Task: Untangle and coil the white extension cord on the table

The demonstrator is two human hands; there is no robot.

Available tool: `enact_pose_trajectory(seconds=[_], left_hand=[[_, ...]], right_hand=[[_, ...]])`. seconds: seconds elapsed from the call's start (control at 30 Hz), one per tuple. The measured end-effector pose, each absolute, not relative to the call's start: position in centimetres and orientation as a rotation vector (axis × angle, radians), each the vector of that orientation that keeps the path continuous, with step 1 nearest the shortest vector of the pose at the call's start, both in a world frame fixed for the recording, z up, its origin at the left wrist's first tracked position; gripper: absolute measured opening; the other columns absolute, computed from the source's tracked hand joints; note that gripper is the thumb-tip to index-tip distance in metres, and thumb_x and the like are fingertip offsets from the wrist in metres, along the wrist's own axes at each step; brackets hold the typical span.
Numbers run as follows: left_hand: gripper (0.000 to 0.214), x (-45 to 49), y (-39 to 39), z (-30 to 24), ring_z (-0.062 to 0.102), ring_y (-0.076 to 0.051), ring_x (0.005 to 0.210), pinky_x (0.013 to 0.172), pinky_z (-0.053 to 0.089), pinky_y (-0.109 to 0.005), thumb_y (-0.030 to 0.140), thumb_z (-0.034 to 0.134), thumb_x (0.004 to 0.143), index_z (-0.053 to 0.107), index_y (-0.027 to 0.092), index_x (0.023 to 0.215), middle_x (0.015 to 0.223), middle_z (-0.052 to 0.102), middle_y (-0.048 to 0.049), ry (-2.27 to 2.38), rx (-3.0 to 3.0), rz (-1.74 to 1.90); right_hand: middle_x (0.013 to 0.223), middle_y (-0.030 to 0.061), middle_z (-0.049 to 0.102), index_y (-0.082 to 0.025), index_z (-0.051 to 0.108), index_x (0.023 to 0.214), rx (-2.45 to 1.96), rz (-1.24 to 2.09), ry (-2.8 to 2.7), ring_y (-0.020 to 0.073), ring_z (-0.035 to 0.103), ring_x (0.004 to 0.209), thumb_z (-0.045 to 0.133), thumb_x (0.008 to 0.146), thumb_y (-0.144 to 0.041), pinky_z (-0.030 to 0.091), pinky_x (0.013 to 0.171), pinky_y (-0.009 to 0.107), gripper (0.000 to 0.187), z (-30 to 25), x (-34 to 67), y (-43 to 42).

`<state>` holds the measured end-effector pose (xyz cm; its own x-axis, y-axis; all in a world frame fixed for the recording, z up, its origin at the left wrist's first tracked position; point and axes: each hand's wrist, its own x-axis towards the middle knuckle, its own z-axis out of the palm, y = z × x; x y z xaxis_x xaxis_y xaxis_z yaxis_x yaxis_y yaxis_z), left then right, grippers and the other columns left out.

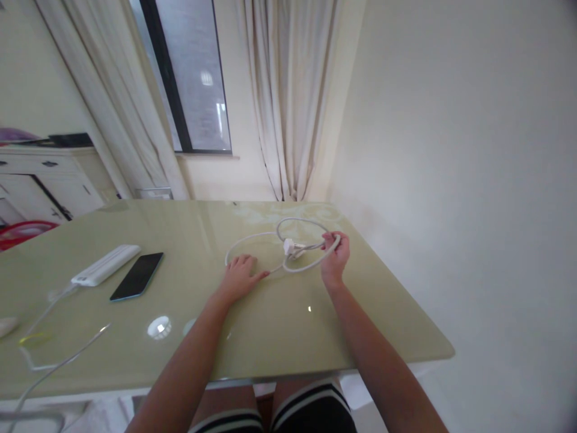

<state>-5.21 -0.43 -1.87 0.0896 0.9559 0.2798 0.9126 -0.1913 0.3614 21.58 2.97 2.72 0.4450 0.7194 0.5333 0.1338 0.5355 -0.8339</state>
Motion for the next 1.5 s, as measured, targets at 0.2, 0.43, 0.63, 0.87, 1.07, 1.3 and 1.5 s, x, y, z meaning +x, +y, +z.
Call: enact_pose_trajectory(seconds=[0.2,0.43,0.63,0.87,1.07,1.3,1.5], left_hand=[[0.041,-4.1,-0.6,-0.8,0.067,-0.030,0.110,0.097,0.047,-0.042,0.055,0.052,0.102,0.073,0.020,0.101,0.112,0.073,-0.0124,1.798,2.384,0.528],[0.054,-3.8,-0.9,0.7,0.069,-0.026,0.088,0.080,0.044,-0.035,0.067,0.044,0.101,0.068,0.020,0.089,0.091,0.075,-0.0087,1.991,2.222,0.645],[0.064,-4.1,-0.9,0.4,0.068,-0.027,0.086,0.075,0.042,-0.034,0.077,0.044,0.096,0.070,0.019,0.087,0.086,0.074,-0.0100,1.996,2.100,0.645],[0.054,-3.3,-1.2,0.4,0.068,-0.025,0.085,0.074,0.042,-0.032,0.070,0.044,0.099,0.069,0.022,0.095,0.086,0.073,-0.0068,1.763,2.190,0.719],[0.047,-2.6,-0.8,-0.5,0.066,-0.024,0.083,0.076,0.041,-0.034,0.054,0.040,0.105,0.064,0.020,0.082,0.083,0.070,-0.0087,1.732,2.316,0.749],[0.043,-2.4,-1.1,-0.3,0.061,-0.018,0.074,0.068,0.044,-0.029,0.061,0.063,0.090,0.068,0.022,0.108,0.084,0.068,-0.0011,1.244,2.092,0.816],[0.040,-2.1,0.4,-1.4,0.063,-0.021,0.092,0.077,0.052,-0.034,0.052,0.050,0.100,0.062,0.018,0.116,0.110,0.068,-0.0111,1.330,1.870,1.439]], right_hand=[[0.076,-0.0045,0.060,-0.026,0.038,0.094,-0.942,0.404,-0.834,0.0100,0.049,0.052,0.062,0.088,-0.068,0.036,0.049,0.021,0.048,4.1,24.1,4.0],[0.082,0.0006,0.069,-0.025,0.042,0.106,-0.977,0.209,-1.091,0.0181,0.070,0.074,0.059,0.094,-0.052,0.049,0.067,0.027,0.034,9.1,26.1,5.8],[0.077,0.0021,0.072,-0.022,0.064,0.110,-1.326,-0.272,-1.633,0.0183,0.065,0.068,0.051,0.103,-0.041,0.041,0.069,0.028,0.024,17.3,27.5,6.6],[0.059,0.0022,0.066,-0.017,0.071,0.080,-1.325,-0.037,-1.735,0.0140,0.058,0.054,0.061,0.098,-0.059,0.044,0.060,0.026,0.047,25.3,27.9,10.0],[0.063,0.0046,0.066,-0.012,0.070,0.079,-1.071,0.234,-1.681,0.0109,0.059,0.051,0.053,0.096,-0.073,0.051,0.053,0.023,0.065,28.3,26.3,11.5],[0.057,0.0018,0.061,-0.013,0.065,0.077,-0.948,0.566,-1.710,0.0079,0.051,0.045,0.055,0.090,-0.080,0.053,0.051,0.022,0.069,30.3,22.3,10.4],[0.057,-0.0002,0.059,-0.013,0.068,0.083,-0.832,0.772,-1.851,0.0061,0.046,0.044,0.050,0.090,-0.082,0.047,0.047,0.019,0.072,30.9,19.0,7.2]])
